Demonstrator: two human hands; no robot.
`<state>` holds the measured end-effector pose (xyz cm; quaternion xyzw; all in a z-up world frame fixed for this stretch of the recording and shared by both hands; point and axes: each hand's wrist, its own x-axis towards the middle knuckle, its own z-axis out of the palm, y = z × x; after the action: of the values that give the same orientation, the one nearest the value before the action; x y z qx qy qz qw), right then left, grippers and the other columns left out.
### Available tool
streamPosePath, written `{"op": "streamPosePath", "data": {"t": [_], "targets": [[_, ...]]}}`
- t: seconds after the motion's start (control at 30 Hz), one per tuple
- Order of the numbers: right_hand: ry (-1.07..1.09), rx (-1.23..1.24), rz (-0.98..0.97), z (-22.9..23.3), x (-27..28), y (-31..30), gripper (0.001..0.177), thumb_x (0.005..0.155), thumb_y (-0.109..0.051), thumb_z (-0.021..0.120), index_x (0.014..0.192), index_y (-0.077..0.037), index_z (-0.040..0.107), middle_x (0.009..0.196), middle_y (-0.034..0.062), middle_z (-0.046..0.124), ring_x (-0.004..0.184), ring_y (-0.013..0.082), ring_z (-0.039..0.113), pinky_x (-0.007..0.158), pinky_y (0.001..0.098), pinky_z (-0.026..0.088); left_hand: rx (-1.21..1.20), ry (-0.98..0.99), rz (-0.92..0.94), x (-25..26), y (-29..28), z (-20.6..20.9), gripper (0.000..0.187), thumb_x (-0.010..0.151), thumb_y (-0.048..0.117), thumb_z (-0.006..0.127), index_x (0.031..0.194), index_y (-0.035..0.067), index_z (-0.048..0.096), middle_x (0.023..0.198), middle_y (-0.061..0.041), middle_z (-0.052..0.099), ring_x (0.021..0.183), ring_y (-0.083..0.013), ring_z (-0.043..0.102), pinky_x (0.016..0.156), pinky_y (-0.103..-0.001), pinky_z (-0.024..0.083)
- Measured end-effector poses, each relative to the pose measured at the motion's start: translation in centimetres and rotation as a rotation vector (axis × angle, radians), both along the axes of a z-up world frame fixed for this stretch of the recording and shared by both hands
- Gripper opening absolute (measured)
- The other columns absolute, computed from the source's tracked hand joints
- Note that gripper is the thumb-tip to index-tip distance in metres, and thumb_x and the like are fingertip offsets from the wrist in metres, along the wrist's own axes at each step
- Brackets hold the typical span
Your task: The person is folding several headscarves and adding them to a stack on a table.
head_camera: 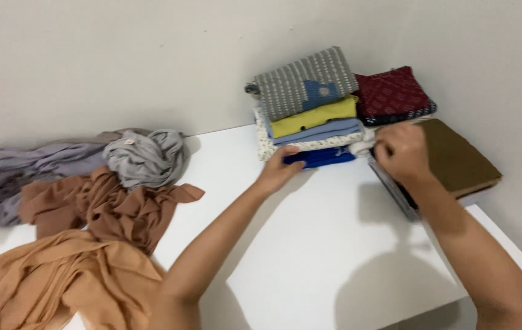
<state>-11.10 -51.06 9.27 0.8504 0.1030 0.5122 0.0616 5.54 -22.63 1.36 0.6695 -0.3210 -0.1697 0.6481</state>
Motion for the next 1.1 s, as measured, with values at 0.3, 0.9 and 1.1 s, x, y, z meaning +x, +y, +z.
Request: {"op": "streamPosePath", "data": {"t": [0.3,0.9,1.1], "targets": [[0.179,0.115,0.448,-8.2,7.0,14.4,0.012,0.076,-0.002,0.070,0.082,-0.013,0.072,0.092,0.0031,0.074,0.098,0.0268,0.070,0.084,0.0391,0.054,0.344,-0.626,0.581,2.2,19.5,2.6,0.035,0.087,0.016,0.076,0.119,0.011,0.063,0.116,-0.013,0.063,0.111,-0.0384,0.066,0.095,-0.049,0.054],[0.526,0.273,0.687,-5.4,5.2,25.0,0.017,0.082,0.005,0.064,0.081,-0.010,0.073,0.090,0.0033,0.075,0.088,0.0226,0.071,0.075,0.0341,0.058,1.096,-0.534,0.601,-3.7,44.9,1.7,0.125,0.065,0.080,0.066,0.164,0.025,0.012,0.169,-0.019,0.014,0.153,-0.0536,0.004,0.106,-0.086,0.009],[0.535,0.366,0.594,-2.1,4.2,25.4,0.013,0.078,0.004,0.070,0.085,-0.007,0.074,0.099,0.0052,0.076,0.088,0.0169,0.070,0.079,0.0284,0.058,1.320,-0.282,0.508,-1.8,51.4,-5.7,0.103,0.059,0.031,0.092,0.149,0.012,0.045,0.165,-0.010,0.029,0.153,-0.0405,0.025,0.122,-0.052,0.030]]}}
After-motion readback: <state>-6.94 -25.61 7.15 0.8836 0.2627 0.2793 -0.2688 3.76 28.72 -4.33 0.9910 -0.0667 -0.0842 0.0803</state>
